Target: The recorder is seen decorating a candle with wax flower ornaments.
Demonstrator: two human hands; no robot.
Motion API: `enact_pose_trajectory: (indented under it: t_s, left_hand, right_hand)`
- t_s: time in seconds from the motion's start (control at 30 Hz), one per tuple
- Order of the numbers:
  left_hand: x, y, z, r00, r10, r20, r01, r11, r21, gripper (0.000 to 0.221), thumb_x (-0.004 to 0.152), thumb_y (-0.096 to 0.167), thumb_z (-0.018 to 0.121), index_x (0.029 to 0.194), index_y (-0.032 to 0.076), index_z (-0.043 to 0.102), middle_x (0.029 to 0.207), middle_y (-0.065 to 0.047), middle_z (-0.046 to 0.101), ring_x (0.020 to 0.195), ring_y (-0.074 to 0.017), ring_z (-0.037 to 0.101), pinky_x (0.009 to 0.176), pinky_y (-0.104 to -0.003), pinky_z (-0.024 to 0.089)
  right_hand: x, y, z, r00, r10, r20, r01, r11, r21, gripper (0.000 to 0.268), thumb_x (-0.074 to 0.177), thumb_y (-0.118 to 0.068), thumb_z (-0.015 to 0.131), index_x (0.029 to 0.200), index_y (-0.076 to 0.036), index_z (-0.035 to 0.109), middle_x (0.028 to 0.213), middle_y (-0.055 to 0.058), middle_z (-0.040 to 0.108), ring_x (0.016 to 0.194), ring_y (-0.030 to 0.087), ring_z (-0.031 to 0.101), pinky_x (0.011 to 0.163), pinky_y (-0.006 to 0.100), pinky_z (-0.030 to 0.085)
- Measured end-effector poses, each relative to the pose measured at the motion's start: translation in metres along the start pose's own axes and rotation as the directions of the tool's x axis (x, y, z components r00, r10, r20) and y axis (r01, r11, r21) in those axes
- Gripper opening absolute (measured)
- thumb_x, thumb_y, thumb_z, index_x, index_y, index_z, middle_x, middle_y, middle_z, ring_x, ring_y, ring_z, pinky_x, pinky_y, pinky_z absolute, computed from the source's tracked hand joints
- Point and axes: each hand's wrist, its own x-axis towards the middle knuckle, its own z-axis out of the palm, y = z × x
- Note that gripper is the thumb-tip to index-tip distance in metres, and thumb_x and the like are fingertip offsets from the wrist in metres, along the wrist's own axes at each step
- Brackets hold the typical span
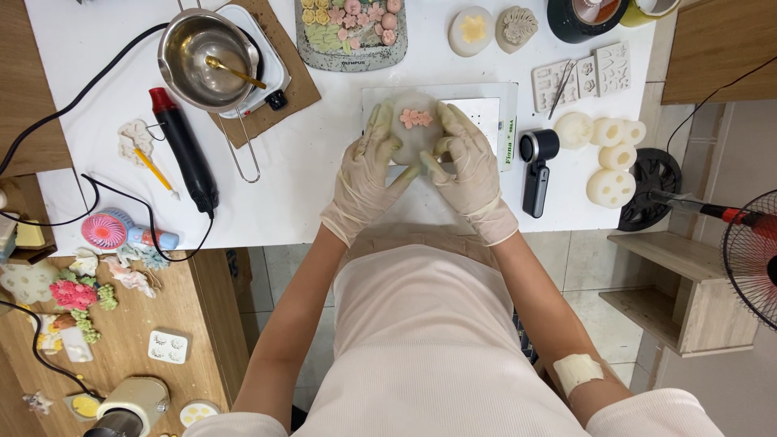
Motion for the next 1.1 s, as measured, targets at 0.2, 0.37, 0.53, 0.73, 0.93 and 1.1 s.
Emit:
enact_pose_trajectory:
  t_s: [0.2, 0.37, 0.53, 0.73, 0.93, 1.1]
  left_hand:
    - [0.019, -0.008, -0.013, 0.991, -0.041, -0.129, 0.020, 0.986, -0.163, 0.085, 0.090, 0.028, 0.082, 0.152, -0.006, 0.035, 0.157, -0.025, 0.040, 0.147, -0.0415, 0.038, 0.116, -0.050, 0.039]
    - [0.038, -0.026, 0.000, 0.986, -0.133, -0.102, 0.088, 0.929, -0.359, 0.058, 0.105, 0.028, 0.066, 0.151, 0.001, 0.043, 0.153, -0.018, 0.055, 0.148, -0.0358, 0.046, 0.123, -0.042, 0.039]
    - [0.055, -0.022, -0.010, 0.991, -0.136, -0.008, 0.113, 0.854, -0.508, 0.044, 0.114, 0.031, 0.041, 0.143, 0.003, 0.059, 0.147, -0.017, 0.059, 0.145, -0.0341, 0.051, 0.125, -0.041, 0.035]
    - [0.045, -0.019, -0.014, 0.997, -0.058, -0.051, 0.039, 0.947, -0.318, 0.044, 0.112, 0.033, 0.043, 0.142, 0.004, 0.060, 0.145, -0.016, 0.060, 0.146, -0.0365, 0.047, 0.123, -0.044, 0.034]
    - [0.031, -0.013, -0.020, 0.999, -0.021, -0.024, 0.020, 0.999, -0.027, 0.050, 0.108, 0.034, 0.050, 0.145, 0.000, 0.055, 0.153, -0.018, 0.054, 0.149, -0.0396, 0.037, 0.119, -0.051, 0.030]
    - [0.012, -0.013, -0.015, 0.993, -0.071, -0.091, 0.054, 0.983, -0.178, 0.045, 0.109, 0.028, 0.051, 0.145, 0.001, 0.054, 0.159, -0.023, 0.043, 0.154, -0.0461, 0.029, 0.126, -0.049, 0.031]
  right_hand:
    - [-0.003, -0.002, -0.002, 0.987, 0.144, -0.078, -0.143, 0.990, 0.018, 0.045, 0.088, -0.015, 0.089, 0.116, -0.005, 0.055, 0.137, 0.011, 0.064, 0.133, 0.032, 0.059, 0.110, 0.042, 0.049]
    - [-0.008, -0.017, -0.003, 0.967, 0.214, -0.136, -0.225, 0.972, -0.073, 0.071, 0.074, -0.023, 0.096, 0.130, -0.006, 0.056, 0.122, 0.011, 0.065, 0.113, 0.030, 0.058, 0.100, 0.041, 0.048]
    - [-0.021, -0.009, 0.010, 0.954, 0.264, -0.144, -0.279, 0.956, -0.095, 0.073, 0.074, -0.025, 0.096, 0.134, -0.008, 0.057, 0.117, 0.005, 0.065, 0.110, 0.027, 0.058, 0.099, 0.040, 0.047]
    - [-0.020, -0.001, 0.001, 0.960, 0.266, -0.085, -0.276, 0.953, -0.127, 0.070, 0.075, -0.022, 0.094, 0.134, -0.009, 0.059, 0.119, 0.006, 0.066, 0.112, 0.026, 0.057, 0.101, 0.040, 0.046]
    - [-0.015, 0.005, -0.006, 0.960, 0.273, -0.067, -0.280, 0.948, -0.151, 0.066, 0.076, -0.020, 0.093, 0.133, -0.008, 0.061, 0.121, 0.008, 0.067, 0.112, 0.029, 0.057, 0.100, 0.041, 0.046]
    - [-0.012, 0.000, -0.006, 0.943, 0.318, -0.100, -0.327, 0.940, -0.100, 0.051, 0.085, -0.014, 0.086, 0.129, -0.006, 0.062, 0.116, 0.006, 0.071, 0.109, 0.025, 0.059, 0.097, 0.038, 0.050]
